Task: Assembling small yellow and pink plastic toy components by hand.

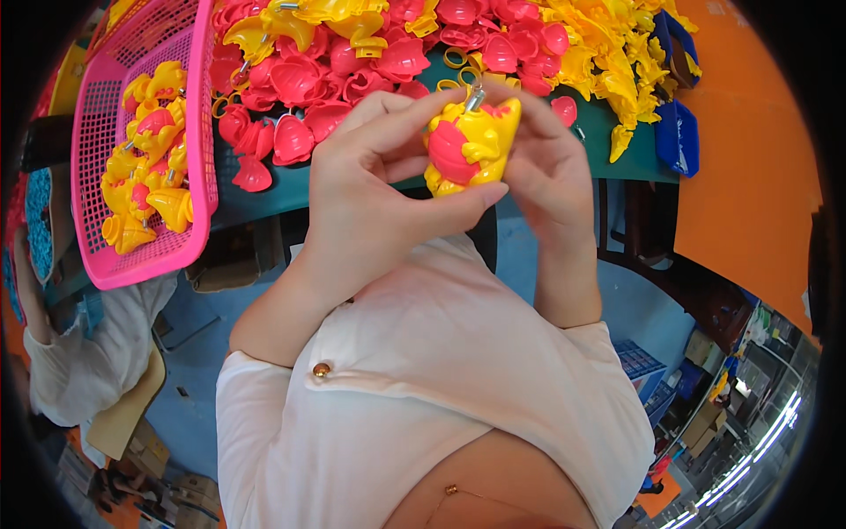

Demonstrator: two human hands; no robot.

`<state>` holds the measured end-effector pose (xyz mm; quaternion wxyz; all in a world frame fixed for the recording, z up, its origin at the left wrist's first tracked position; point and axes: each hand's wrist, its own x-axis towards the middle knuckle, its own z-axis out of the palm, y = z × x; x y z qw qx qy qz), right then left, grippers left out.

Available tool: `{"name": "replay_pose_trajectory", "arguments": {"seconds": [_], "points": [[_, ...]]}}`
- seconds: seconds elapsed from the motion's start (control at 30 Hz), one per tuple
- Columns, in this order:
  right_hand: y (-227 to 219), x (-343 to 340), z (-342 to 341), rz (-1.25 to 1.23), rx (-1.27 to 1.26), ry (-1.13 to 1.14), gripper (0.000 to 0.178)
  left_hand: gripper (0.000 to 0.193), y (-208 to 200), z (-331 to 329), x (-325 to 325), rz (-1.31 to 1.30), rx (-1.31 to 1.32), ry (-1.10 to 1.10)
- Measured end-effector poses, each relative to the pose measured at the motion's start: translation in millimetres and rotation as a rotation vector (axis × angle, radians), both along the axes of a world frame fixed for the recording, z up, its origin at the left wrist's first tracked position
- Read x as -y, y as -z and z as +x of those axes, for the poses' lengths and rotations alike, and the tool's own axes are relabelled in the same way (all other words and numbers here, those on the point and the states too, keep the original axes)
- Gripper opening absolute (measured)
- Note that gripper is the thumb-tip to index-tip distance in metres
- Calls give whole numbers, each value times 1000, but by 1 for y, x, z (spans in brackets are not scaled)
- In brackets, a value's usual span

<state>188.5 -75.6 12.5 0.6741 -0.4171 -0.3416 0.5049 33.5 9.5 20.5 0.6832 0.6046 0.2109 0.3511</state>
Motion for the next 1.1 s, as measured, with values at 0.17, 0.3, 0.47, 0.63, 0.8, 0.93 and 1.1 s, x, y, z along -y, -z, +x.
{"name": "replay_pose_trajectory", "arguments": {"seconds": [0.17, 0.3, 0.47, 0.63, 0.8, 0.93, 1.1], "points": [[14, 0, 0, -7, -155, -65, 51, 62, 0, -1, -1, 83, -17, -16], [34, 2, -12, 71, -355, 8, 47, 64, 2, 1, -4, 222, -57, -37], [33, 1, -12, 110, -399, 32, 46, 64, -2, -4, -6, 209, -38, -17], [37, 2, -3, 72, -381, -97, 47, 60, -12, -11, -10, -66, -122, 127], [9, -5, -11, -51, -210, 33, 58, 54, 0, -7, -7, -38, -140, -36], [8, -3, -9, 13, -133, 29, 65, 51, -4, -3, -1, 132, -174, -52], [3, 0, -10, 10, -78, 66, 76, 48, -6, -3, 0, 314, -169, -57]]}}
